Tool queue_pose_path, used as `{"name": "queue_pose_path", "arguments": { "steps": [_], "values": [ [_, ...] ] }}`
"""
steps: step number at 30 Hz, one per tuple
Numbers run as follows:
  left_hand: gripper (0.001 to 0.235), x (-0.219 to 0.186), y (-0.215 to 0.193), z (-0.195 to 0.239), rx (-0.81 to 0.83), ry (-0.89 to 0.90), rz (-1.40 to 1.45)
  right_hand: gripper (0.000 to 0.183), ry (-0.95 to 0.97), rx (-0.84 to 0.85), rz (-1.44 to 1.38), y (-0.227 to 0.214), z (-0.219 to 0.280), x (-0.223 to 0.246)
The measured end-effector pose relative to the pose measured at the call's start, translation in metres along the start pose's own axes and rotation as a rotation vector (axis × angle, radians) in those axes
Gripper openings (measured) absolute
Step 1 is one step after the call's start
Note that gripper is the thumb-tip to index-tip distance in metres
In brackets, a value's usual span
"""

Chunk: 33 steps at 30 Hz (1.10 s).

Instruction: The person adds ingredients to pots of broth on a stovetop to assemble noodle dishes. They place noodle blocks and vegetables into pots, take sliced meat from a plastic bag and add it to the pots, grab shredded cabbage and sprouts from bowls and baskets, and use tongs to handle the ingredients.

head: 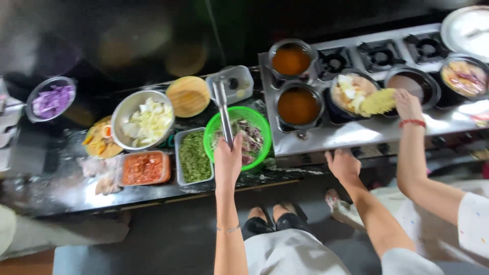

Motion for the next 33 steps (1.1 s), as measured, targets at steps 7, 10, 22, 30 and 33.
{"name": "queue_pose_path", "arguments": {
  "steps": [7,10,22,30,33],
  "values": [
    [0.036,0.032,0.055,-0.016,0.138,0.016,0.025,0.053,0.717,-0.458,-0.742,0.120,-0.017,-0.154],
    [0.036,0.045,0.070,-0.019,0.135,-0.003,0.010,0.053,0.754,-0.381,-0.775,0.120,-0.030,-0.174],
    [0.036,0.049,0.102,-0.047,0.165,-0.014,-0.077,0.016,-0.300,-0.779,0.128,-0.137,-0.063,-0.211],
    [0.036,0.034,0.107,-0.052,0.134,0.016,-0.049,0.020,-0.422,-0.659,0.374,-0.133,-0.016,-0.202],
    [0.037,0.035,0.108,-0.055,0.128,-0.005,-0.072,0.015,-0.432,-0.614,0.465,-0.102,-0.006,-0.209]
  ]
}}
Point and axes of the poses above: each hand's wrist, its own z-axis away from the middle knuckle, its own y-axis out of the palm, x = y × z, the point moved 4 cm from there along -z, towards the middle knuckle, and after that the axes turned 3 degrees about y, right-handed, at the moved point
